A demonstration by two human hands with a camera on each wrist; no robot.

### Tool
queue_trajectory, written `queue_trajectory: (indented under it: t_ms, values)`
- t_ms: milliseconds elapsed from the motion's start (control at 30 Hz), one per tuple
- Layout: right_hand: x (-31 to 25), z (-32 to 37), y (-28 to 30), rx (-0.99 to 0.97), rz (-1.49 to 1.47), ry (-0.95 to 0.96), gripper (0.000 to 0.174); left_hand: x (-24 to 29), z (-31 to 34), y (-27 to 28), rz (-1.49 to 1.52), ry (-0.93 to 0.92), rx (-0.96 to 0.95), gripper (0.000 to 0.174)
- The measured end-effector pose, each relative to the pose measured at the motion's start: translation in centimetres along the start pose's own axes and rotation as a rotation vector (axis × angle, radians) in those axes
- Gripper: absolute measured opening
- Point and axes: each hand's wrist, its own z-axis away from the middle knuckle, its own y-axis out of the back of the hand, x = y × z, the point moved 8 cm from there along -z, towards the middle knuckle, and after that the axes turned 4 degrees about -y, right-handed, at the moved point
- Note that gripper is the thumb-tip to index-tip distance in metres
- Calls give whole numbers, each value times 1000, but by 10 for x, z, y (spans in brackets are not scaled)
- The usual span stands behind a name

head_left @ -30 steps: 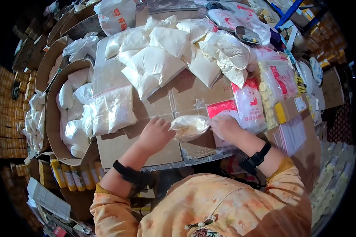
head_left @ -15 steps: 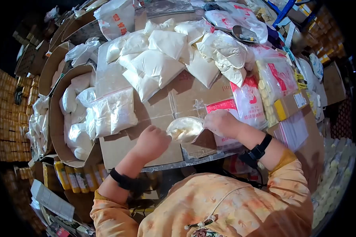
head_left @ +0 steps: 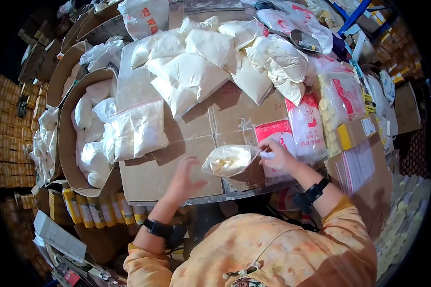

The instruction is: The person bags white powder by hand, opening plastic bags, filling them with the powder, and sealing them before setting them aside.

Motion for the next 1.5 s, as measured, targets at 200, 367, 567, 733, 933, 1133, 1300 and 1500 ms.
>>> queue_trajectory:
  t_ms: [200,367,567,733,933,1133,1300,1500]
  values:
    - [18,-3,-22,103,-464,-38,27,28,-5,-7,-17,-82,106,61]
    - [0,-8,-19,157,-194,-185,18,104,-44,-47,-159,-422,-201,34]
    - [-27,-8,-14,257,30,-130,15,65,-64,-105,-441,-144,-668,29]
    - [-22,-9,-18,139,-271,-162,12,64,-49,-87,-641,-295,-396,19]
    - [-11,6,1,-75,167,-7,58,57,-19,15,-341,-33,-171,35]
    - [4,-21,-63,-217,-28,132,81,-22,3,-44,170,55,-244,89]
    - [14,-23,-67,-83,-128,162,57,-45,-20,-70,416,76,-152,72]
    - [32,-23,-73,-14,-467,159,33,-47,-20,-80,486,93,-15,40]
